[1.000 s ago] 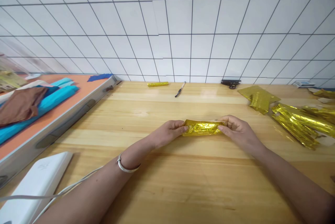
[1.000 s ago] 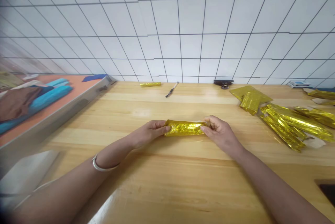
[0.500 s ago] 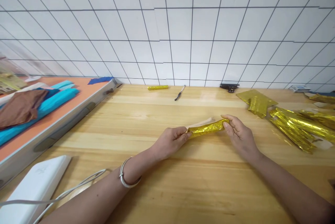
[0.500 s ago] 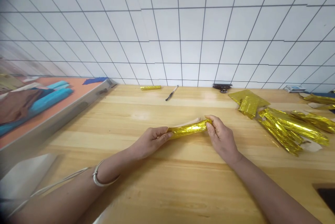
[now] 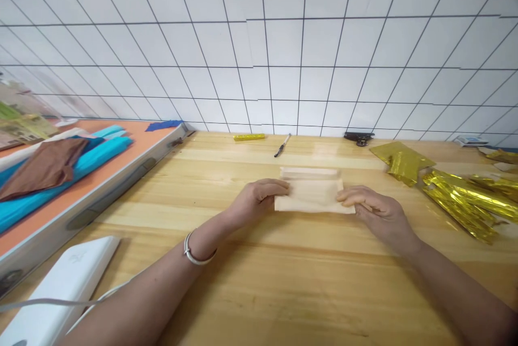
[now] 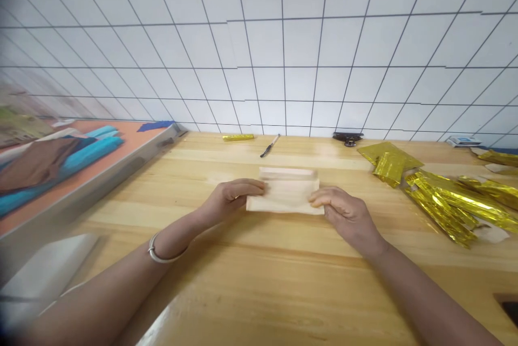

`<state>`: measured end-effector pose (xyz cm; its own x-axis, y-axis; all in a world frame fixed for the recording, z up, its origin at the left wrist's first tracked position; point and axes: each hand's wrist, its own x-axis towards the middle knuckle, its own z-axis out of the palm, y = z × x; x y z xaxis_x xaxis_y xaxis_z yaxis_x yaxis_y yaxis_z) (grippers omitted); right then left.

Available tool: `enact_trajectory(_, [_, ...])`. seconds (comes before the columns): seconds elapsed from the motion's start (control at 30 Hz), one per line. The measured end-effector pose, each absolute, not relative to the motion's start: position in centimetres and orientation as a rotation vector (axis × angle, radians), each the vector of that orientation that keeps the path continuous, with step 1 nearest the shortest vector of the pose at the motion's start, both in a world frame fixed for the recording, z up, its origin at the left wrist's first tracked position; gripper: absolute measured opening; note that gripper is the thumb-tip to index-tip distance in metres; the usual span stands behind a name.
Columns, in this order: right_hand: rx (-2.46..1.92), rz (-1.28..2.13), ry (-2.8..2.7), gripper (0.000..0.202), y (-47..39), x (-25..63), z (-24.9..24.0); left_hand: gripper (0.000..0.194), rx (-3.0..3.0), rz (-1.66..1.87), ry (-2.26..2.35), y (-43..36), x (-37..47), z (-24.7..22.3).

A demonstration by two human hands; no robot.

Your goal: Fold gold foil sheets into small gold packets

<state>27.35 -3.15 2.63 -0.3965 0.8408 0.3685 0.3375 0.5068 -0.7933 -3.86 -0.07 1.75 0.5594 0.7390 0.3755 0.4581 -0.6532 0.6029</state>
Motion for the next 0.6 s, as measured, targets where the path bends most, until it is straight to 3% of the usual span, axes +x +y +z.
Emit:
enact_trajectory(0.2, [-1.086,1.323,-2.298,0.025,-2.8,27.4,3.1,0.027,2.514,0.309,0.760,-0.7,-4.4,3.5])
enact_trajectory(0.37, [-1.061,1.291,-2.443,0.024,-3.0,26.8,3.9,0.021,2.453,0.224,0.757,-1.3,-4.4,4.5])
enact_trajectory(0.47, [-1.048,1.254,-2.471,0.022,-2.9,26.7,3.5,0.033,2.427,0.212,0.729,-1.4,-4.6,4.9])
enact_trajectory(0.6, [-1.027,1.036,-2.508,0.024,-3.1,26.3,2.7,0.029,2.448,0.174,0.782,-1.6,-4.5,4.9])
